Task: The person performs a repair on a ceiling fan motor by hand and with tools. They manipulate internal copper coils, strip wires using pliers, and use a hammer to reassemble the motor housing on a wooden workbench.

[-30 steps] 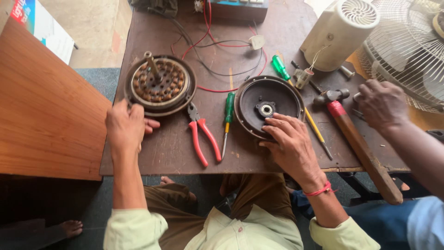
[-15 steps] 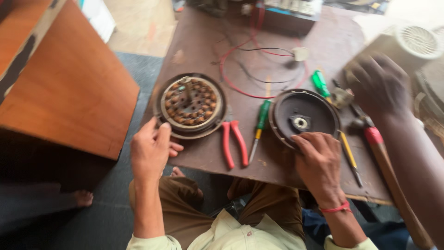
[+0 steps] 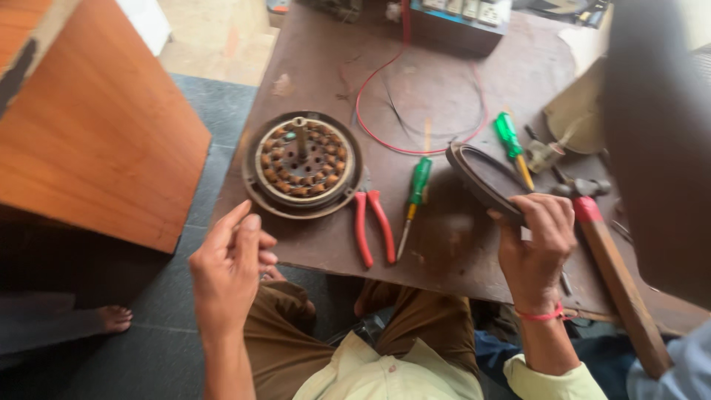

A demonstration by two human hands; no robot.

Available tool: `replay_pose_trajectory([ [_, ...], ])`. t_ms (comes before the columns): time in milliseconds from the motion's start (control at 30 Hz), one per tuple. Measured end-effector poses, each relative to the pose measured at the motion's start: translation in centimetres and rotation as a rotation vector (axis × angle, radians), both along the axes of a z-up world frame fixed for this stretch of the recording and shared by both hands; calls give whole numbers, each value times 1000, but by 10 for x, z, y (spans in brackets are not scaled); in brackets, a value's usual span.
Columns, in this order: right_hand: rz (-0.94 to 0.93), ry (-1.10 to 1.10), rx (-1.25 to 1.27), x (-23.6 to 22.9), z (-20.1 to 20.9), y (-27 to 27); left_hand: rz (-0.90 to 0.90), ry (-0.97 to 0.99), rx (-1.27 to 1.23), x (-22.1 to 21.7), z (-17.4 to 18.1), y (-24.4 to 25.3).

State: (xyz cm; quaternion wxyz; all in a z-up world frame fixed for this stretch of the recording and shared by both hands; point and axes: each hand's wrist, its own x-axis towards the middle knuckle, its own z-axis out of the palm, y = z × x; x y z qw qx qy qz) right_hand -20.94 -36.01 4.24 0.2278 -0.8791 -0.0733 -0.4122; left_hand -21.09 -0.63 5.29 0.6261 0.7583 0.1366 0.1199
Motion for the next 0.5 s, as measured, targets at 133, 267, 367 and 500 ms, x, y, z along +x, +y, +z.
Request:
replay_pose_trajectory([
  [133,46,25,274,-30,16,4,-31,-64,41,-11,1,-11],
  [267,156,95,631,-41,14,10,-312,-317,-91,-16,-2,-54],
  [367,255,124,891,-31,5,10,-458,-372,5,-18,-5,-87],
  [500,401,95,1144,-24,6,-2,-543,-422,50,-16,-6,-109],
])
